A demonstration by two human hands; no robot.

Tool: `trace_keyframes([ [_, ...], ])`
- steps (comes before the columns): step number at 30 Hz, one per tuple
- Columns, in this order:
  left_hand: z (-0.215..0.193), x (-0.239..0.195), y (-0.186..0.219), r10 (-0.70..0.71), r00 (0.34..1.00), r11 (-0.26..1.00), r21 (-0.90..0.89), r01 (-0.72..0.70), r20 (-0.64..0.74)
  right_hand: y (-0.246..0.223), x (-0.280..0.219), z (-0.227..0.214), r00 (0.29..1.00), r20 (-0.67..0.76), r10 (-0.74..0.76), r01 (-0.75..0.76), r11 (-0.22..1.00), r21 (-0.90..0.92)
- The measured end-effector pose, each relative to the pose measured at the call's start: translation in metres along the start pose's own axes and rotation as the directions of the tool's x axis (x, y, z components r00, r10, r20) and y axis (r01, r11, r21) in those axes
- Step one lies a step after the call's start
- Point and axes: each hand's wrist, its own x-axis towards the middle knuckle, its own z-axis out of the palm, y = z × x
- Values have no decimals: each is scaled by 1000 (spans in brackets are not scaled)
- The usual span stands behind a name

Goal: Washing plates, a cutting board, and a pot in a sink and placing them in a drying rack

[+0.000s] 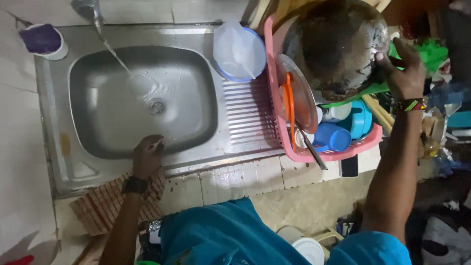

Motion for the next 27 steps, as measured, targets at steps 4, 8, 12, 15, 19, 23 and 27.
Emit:
trace_keyframes([
  [4, 8, -2, -11, 166, 984, 981, 110, -159, -61, -39, -11, 9, 999, 28, -41, 30, 944, 328],
  [8, 18, -7, -12, 3, 1000, 999, -45, -3, -3, -20, -6, 15, 985, 26, 168, -154, 815, 559],
  [12, 18, -9, 21, -101, 994, 991, -82, 105, 50, -8, -8, 17, 997, 40, 64, -75, 835, 545],
  [15, 39, 1, -23, 346, 936, 926, 184, -329, -64, -18, -19, 14, 926, -28, -377, 372, 921, -112],
  [19, 32, -8, -26, 276, 951, 961, 54, -271, -142, 5, -56, 8, 966, -7, -260, 253, 945, -206],
  [23, 14, -17, -21, 196, 966, 980, 77, -185, -169, 44, -72, 17, 989, -54, -140, 142, 990, 23],
  [27, -2, -20, -15, 66, 993, 978, 202, -46, -97, 98, -85, 38, 975, -217, -49, 56, 998, 25],
])
